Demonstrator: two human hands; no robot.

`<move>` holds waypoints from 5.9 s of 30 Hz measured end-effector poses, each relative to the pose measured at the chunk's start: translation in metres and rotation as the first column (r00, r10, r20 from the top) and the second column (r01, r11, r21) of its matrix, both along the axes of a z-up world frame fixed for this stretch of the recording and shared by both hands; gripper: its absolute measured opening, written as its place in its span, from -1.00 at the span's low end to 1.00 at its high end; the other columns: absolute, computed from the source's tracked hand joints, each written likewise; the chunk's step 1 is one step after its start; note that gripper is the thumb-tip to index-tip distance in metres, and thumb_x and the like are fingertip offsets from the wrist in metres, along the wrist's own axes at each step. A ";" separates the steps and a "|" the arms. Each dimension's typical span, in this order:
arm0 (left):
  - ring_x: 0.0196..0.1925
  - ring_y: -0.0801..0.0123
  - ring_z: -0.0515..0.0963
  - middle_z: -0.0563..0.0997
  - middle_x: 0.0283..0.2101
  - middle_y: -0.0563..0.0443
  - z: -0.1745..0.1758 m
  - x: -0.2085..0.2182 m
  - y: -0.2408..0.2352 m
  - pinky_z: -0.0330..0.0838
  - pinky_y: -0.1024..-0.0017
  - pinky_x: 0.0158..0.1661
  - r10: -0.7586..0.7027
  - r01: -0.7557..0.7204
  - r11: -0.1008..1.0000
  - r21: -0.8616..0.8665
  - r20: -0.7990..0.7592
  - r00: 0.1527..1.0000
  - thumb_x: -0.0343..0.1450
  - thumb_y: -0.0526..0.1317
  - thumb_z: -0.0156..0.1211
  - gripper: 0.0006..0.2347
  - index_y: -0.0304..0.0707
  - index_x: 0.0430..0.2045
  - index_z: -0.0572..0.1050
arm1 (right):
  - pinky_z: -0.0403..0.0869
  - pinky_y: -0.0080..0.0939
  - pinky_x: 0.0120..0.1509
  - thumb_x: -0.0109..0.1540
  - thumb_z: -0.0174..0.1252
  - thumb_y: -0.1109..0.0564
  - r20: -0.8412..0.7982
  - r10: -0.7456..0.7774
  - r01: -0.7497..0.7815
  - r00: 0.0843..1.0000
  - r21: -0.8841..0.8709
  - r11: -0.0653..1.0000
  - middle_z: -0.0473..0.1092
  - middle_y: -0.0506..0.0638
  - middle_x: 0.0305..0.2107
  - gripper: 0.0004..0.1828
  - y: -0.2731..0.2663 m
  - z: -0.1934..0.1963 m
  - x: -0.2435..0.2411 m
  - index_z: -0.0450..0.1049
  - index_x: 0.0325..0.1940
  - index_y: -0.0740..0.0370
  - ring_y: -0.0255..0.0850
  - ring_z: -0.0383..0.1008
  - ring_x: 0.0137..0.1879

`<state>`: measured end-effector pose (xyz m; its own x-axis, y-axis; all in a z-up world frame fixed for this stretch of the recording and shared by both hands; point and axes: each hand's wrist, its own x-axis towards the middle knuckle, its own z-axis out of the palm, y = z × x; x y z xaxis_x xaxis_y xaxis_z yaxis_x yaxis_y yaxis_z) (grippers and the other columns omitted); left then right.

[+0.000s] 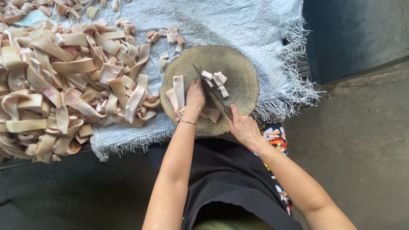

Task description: The person uses a cleaver to cut strips of pale meat into small cubes on a round wooden cutting board. The cut pieces are gathered and moved to the side of the board onto a white cloth. The person continues cutting additional strips from a pile on the left.

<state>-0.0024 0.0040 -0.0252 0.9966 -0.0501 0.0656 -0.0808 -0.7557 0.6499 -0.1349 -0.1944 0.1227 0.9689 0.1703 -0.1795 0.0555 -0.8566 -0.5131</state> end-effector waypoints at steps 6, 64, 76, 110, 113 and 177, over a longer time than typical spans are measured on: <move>0.00 -0.29 0.56 0.56 -0.11 -0.46 0.004 0.004 0.009 0.46 0.02 0.02 -0.047 0.048 0.998 -0.050 0.024 0.999 0.39 -0.44 -0.13 -0.73 -0.49 -0.09 0.48 | 0.49 0.37 -0.20 0.31 0.13 0.01 -0.019 0.024 -0.025 1.000 -0.044 0.999 0.50 0.39 -0.50 -0.44 0.006 -0.018 0.015 0.13 0.28 0.28 0.41 0.53 -0.31; -0.02 -0.13 0.57 0.57 -0.09 -0.30 0.025 -0.019 0.031 0.46 0.06 0.02 -0.043 0.051 0.985 0.164 -0.052 0.998 0.43 -0.17 0.28 -0.72 -0.23 -0.02 0.54 | 0.48 0.37 -0.12 0.35 0.07 -0.08 -0.033 -0.201 0.203 0.979 0.127 0.971 0.50 0.45 -0.43 -0.45 -0.031 -0.027 0.021 0.17 0.32 0.22 0.45 0.53 -0.24; 0.08 0.11 0.51 0.57 0.00 0.00 0.029 -0.001 -0.026 0.42 0.17 0.00 -0.098 0.086 0.950 0.301 0.024 0.995 0.26 -0.11 0.36 -0.61 -0.18 -0.05 0.55 | 0.50 0.30 -0.23 0.34 0.10 -0.04 0.098 -0.064 0.061 0.993 0.036 0.998 0.50 0.39 -0.49 -0.49 -0.029 0.006 0.008 0.22 0.30 0.22 0.36 0.55 -0.34; 0.10 0.04 0.50 0.56 0.05 -0.04 0.035 -0.019 -0.005 0.44 0.11 0.02 -0.055 0.050 0.976 0.211 0.017 0.998 0.32 -0.19 0.40 -0.63 -0.17 0.00 0.53 | 0.47 0.40 -0.13 0.36 0.09 -0.05 -0.038 -0.068 0.072 0.997 0.123 0.990 0.48 0.47 -0.46 -0.46 -0.014 0.003 0.056 0.14 0.33 0.20 0.47 0.52 -0.23; 0.12 0.07 0.49 0.55 0.04 -0.02 0.039 -0.015 -0.013 0.43 0.09 -0.01 -0.047 0.056 0.967 0.250 -0.043 0.998 0.29 -0.19 0.37 -0.66 -0.17 -0.05 0.53 | 0.48 0.39 -0.19 0.36 0.08 -0.05 -0.006 -0.047 0.047 0.999 0.084 0.995 0.48 0.44 -0.49 -0.47 -0.013 0.014 0.030 0.14 0.32 0.20 0.45 0.53 -0.31; 0.15 0.16 0.48 0.57 0.01 0.04 0.044 -0.001 -0.015 0.40 -0.02 -0.03 -0.051 0.071 0.954 0.292 -0.075 0.996 0.43 -0.24 0.10 -0.78 -0.15 -0.08 0.58 | 0.47 0.41 -0.10 0.31 0.08 0.03 -0.050 -0.027 0.031 0.998 0.092 0.995 0.48 0.50 -0.41 -0.27 0.029 -0.034 0.085 -0.04 0.48 0.20 0.50 0.50 -0.22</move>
<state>-0.0031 -0.0107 0.0188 0.9926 -0.1182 -0.0266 -0.0974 -0.9092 0.4048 -0.0497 -0.1656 0.0884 0.9642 0.1604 -0.2112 0.0045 -0.8062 -0.5916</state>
